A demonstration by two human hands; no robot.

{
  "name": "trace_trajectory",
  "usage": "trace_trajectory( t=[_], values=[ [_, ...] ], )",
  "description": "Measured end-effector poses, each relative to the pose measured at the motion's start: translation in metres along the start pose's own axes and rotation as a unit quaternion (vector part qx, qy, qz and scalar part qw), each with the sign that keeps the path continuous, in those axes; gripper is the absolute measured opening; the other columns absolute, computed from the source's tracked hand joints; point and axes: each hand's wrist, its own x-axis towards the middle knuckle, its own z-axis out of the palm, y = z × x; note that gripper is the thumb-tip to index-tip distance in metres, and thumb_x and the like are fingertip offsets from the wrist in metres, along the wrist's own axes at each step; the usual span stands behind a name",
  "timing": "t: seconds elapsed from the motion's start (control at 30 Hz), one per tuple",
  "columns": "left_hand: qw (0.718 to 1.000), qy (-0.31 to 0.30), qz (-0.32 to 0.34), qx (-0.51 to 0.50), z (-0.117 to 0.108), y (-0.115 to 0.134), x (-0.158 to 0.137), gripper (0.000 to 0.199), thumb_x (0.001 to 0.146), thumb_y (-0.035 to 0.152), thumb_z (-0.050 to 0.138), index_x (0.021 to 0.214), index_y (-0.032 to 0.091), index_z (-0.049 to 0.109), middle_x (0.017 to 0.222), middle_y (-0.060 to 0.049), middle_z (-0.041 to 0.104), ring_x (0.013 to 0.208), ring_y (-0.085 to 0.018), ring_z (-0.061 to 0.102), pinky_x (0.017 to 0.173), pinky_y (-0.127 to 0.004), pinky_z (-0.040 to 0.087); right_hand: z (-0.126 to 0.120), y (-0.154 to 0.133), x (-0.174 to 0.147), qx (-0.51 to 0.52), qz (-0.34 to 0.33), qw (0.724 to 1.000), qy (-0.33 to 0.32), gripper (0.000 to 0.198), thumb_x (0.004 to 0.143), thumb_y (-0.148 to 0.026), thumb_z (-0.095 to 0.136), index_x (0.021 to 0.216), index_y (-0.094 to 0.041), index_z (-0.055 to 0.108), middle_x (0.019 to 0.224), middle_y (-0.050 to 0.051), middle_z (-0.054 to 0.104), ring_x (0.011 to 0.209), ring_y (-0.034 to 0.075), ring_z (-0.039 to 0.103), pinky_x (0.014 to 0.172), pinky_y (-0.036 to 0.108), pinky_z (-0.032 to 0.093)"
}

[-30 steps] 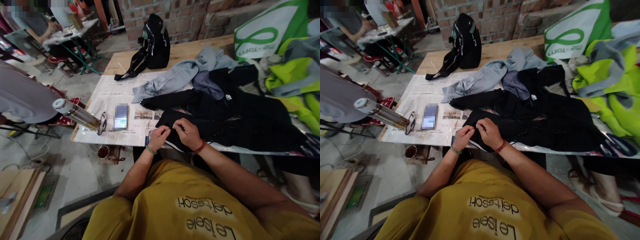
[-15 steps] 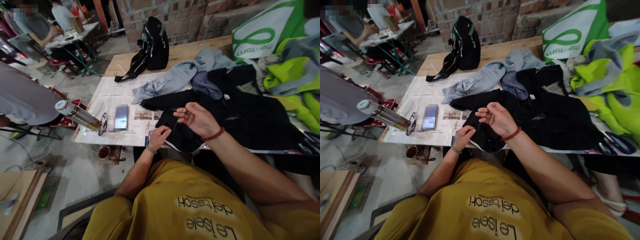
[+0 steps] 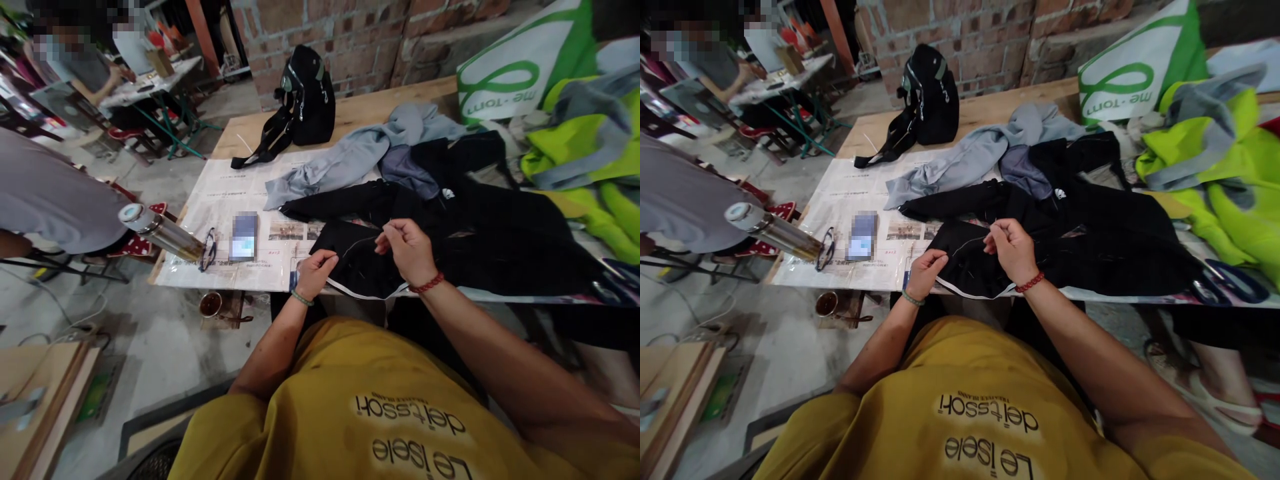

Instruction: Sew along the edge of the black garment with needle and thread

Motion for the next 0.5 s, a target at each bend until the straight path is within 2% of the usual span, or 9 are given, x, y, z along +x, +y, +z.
trace_trajectory(
  t=[0.13, 0.3, 0.43, 0.5],
  values=[
    [0.998, 0.069, 0.012, 0.008, 0.002, -0.004, -0.001, 0.021, 0.079, 0.036, 0.056, 0.084, 0.017, 0.064, 0.070, 0.000, 0.059, 0.069, -0.011, 0.053, 0.067, -0.022, 0.043, -0.014, 0.029, -0.006, 0.000, 0.056, 0.998, 0.014, 0.021, 0.076, -0.038, 0.059, 0.079, -0.019, 0.053, 0.058, -0.004, 0.059, 0.042, 0.008, 0.054, 0.042, 0.021, 0.044],
    [0.985, 0.149, 0.069, 0.050, 0.006, 0.003, -0.003, 0.028, 0.083, 0.040, 0.052, 0.094, 0.016, 0.061, 0.089, -0.005, 0.064, 0.083, -0.014, 0.060, 0.078, -0.026, 0.046, -0.018, 0.034, -0.008, -0.032, 0.034, 0.999, -0.020, 0.015, 0.078, -0.033, 0.054, 0.078, -0.018, 0.053, 0.060, -0.004, 0.059, 0.045, 0.008, 0.054, 0.046, 0.021, 0.044],
    [0.965, 0.190, 0.151, 0.097, 0.001, 0.032, -0.039, 0.031, 0.085, 0.036, 0.052, 0.110, 0.018, 0.055, 0.104, -0.010, 0.062, 0.090, -0.015, 0.061, 0.083, -0.028, 0.048, -0.020, 0.032, -0.008, -0.047, 0.023, 0.998, -0.036, 0.013, 0.079, -0.031, 0.051, 0.077, -0.018, 0.053, 0.060, -0.003, 0.059, 0.046, 0.009, 0.054, 0.048, 0.021, 0.043],
    [0.956, 0.160, 0.187, 0.159, -0.007, 0.043, -0.071, 0.030, 0.086, 0.030, 0.051, 0.113, 0.018, 0.055, 0.109, -0.011, 0.060, 0.096, -0.017, 0.059, 0.088, -0.031, 0.047, -0.022, 0.031, -0.009, -0.053, 0.016, 0.998, -0.043, 0.011, 0.078, -0.030, 0.051, 0.077, -0.019, 0.053, 0.061, -0.003, 0.059, 0.046, 0.009, 0.054, 0.050, 0.021, 0.043]
  ],
)
